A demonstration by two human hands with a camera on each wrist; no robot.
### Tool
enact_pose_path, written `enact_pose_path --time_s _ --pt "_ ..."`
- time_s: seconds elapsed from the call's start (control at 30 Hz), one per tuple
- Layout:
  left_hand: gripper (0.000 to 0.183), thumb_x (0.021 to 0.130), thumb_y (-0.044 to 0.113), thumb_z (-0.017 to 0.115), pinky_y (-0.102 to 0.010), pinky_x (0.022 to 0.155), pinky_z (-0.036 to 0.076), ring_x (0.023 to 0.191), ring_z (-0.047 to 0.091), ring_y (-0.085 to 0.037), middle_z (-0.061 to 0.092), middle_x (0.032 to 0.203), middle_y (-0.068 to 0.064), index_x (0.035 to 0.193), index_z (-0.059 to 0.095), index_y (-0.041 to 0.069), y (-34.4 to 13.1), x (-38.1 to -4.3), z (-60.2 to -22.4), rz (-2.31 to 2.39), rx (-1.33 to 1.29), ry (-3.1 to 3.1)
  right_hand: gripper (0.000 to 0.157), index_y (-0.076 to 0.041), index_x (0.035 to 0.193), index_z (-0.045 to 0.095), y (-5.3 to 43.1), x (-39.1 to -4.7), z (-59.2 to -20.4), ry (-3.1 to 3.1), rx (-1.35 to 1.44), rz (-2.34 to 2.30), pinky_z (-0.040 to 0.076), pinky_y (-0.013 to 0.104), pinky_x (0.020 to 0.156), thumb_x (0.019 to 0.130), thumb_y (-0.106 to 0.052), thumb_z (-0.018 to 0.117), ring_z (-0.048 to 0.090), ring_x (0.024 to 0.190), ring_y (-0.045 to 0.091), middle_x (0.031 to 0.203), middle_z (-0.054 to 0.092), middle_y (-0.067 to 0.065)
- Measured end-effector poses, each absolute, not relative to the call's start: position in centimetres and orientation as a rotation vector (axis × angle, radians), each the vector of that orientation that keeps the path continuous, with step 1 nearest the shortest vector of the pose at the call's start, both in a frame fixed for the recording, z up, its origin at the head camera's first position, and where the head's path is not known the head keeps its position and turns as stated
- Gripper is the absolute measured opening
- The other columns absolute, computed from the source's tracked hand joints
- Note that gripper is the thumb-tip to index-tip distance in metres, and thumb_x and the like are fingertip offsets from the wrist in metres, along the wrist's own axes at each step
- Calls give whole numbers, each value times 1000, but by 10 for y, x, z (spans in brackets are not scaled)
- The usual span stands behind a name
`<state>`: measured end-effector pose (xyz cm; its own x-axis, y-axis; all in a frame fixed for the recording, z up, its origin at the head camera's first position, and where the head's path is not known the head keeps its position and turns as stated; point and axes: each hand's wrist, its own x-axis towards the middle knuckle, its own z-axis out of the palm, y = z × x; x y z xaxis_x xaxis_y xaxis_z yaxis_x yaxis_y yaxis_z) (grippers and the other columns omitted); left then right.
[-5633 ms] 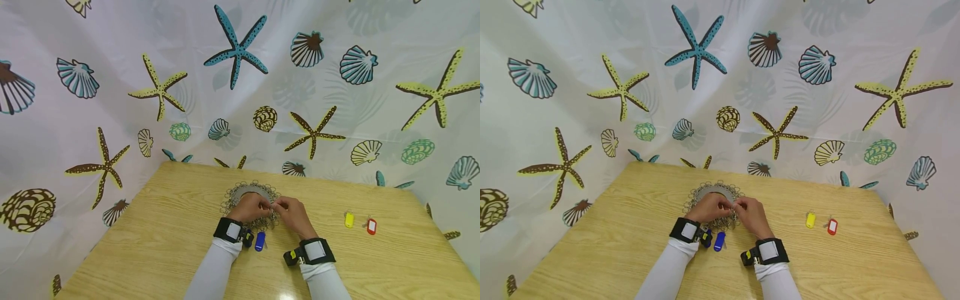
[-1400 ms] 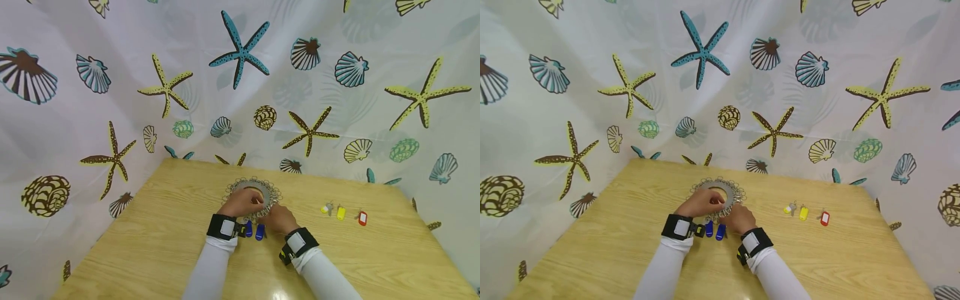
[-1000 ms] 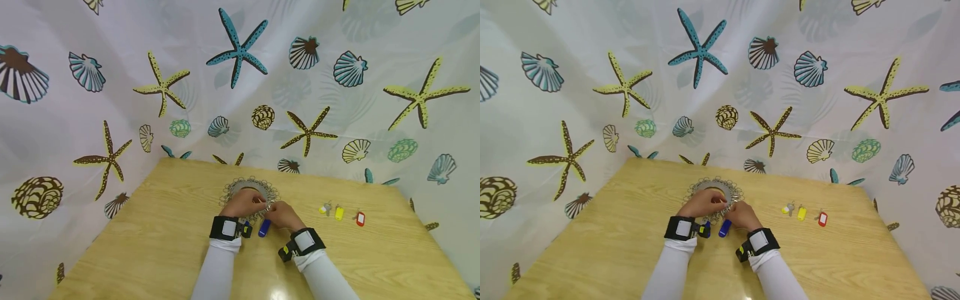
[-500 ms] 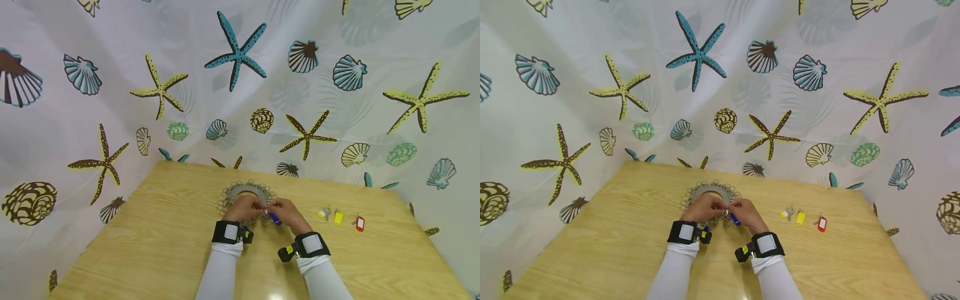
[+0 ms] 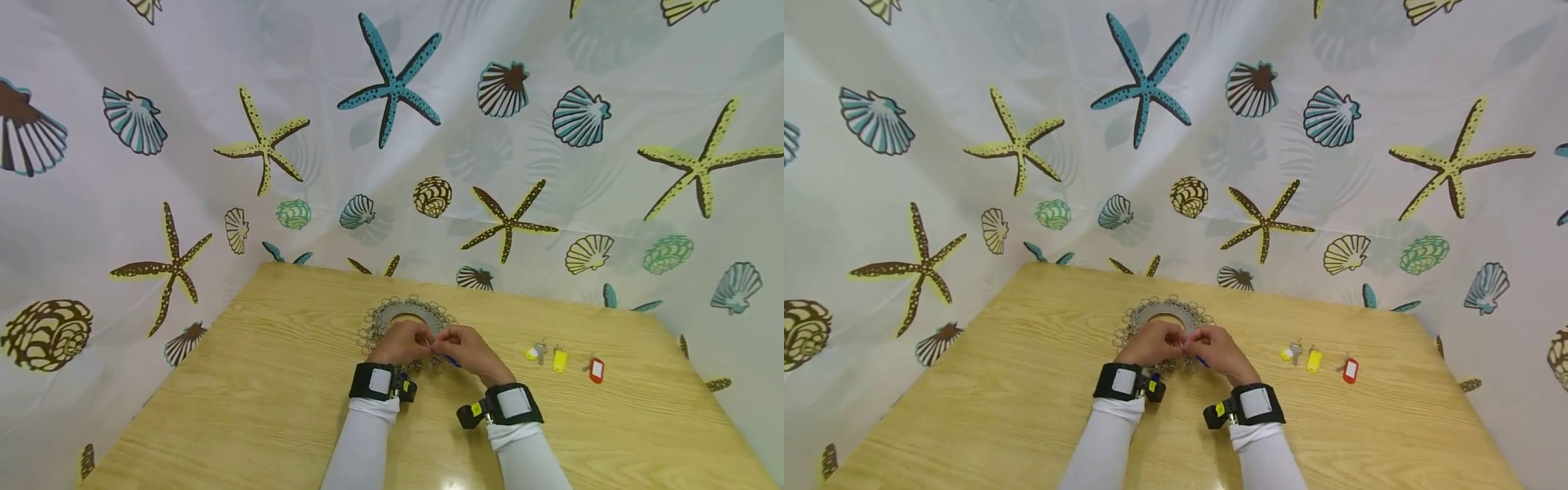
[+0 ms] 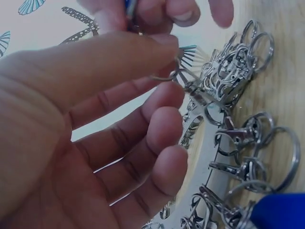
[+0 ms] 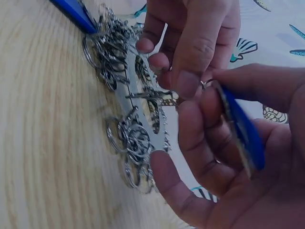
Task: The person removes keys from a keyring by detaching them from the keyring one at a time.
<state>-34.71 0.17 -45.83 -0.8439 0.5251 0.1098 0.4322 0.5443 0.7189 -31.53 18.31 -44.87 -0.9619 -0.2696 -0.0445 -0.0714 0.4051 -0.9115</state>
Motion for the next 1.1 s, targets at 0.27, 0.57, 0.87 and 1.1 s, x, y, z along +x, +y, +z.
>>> enact_pose_path --time_s 0.27,0.57,0.87,1.1 --pt "17 87 17 72 -26 65 49 74 60 -10 66 85 -1 104 71 12 2 -349 -457 1193 842 2635 13 4 104 60 186 -314 -448 2574 -546 -1476 49 34 66 97 -7 57 59 78 28 92 63 18" --pt "17 86 22 74 -26 68 50 80 61 -11 67 91 -2 101 70 15 0 -351 -461 1169 855 2618 10 2 103 61 186 -307 -442 2607 -632 -1417 47 31 65 97 -5 57 56 80 24 96 61 11" --pt "18 86 23 75 -28 72 49 85 59 -11 65 94 0 101 68 17 1 -353 -465 1140 836 2580 12 0 105 62 194 -311 -450 2592 -701 -1434 47 31 69 97 -7 58 58 85 24 101 63 13" --pt "17 83 19 78 -27 64 48 74 58 -10 61 85 4 91 64 15 5 -355 -466 1205 817 2576 13 -5 104 68 195 -313 -451 2716 -529 -1419 46 30 65 95 -10 61 57 75 17 93 66 7"
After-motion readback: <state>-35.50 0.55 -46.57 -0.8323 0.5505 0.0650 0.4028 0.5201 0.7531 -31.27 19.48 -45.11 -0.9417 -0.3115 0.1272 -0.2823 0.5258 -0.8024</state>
